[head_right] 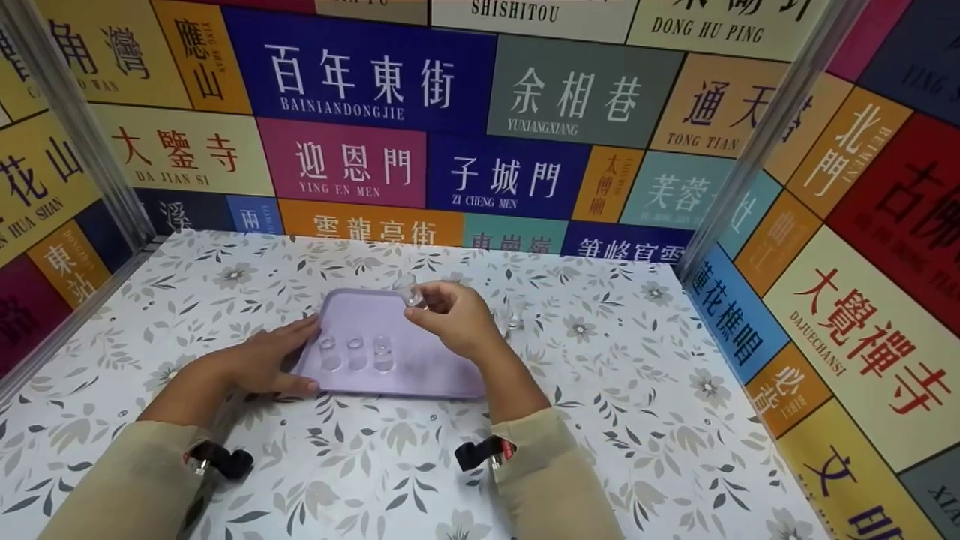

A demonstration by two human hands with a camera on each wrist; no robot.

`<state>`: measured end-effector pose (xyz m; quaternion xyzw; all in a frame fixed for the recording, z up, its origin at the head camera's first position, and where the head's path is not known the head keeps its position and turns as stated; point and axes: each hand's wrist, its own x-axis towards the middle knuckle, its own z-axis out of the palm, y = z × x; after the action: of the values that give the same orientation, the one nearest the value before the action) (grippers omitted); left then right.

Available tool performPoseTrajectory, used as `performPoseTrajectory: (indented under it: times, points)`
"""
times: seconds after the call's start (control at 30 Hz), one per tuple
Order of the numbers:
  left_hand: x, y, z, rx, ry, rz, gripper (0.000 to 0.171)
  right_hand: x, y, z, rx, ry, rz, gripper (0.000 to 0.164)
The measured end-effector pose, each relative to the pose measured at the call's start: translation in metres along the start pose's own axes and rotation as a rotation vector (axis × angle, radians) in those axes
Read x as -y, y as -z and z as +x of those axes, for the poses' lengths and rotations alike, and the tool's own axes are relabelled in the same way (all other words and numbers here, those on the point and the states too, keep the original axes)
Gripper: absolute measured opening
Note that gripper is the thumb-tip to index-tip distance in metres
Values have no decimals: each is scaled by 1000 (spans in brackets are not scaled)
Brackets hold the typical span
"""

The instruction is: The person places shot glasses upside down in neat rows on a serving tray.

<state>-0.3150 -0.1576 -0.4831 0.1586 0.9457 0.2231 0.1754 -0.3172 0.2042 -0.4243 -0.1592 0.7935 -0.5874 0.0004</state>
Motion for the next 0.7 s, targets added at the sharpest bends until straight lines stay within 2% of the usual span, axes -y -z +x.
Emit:
performPoseTrajectory:
  times: [0.23, 0.37, 0.7]
  points:
    - [-1, 0, -1, 6, 10, 4, 128, 0, 2, -3, -43, 5, -25, 36]
    - [0, 0, -1, 8, 14, 2, 129, 0, 1, -3, -66, 36, -47, 35]
    - [0, 0, 0, 7, 17, -7, 128, -1, 1, -4, -130, 46, -3, 36]
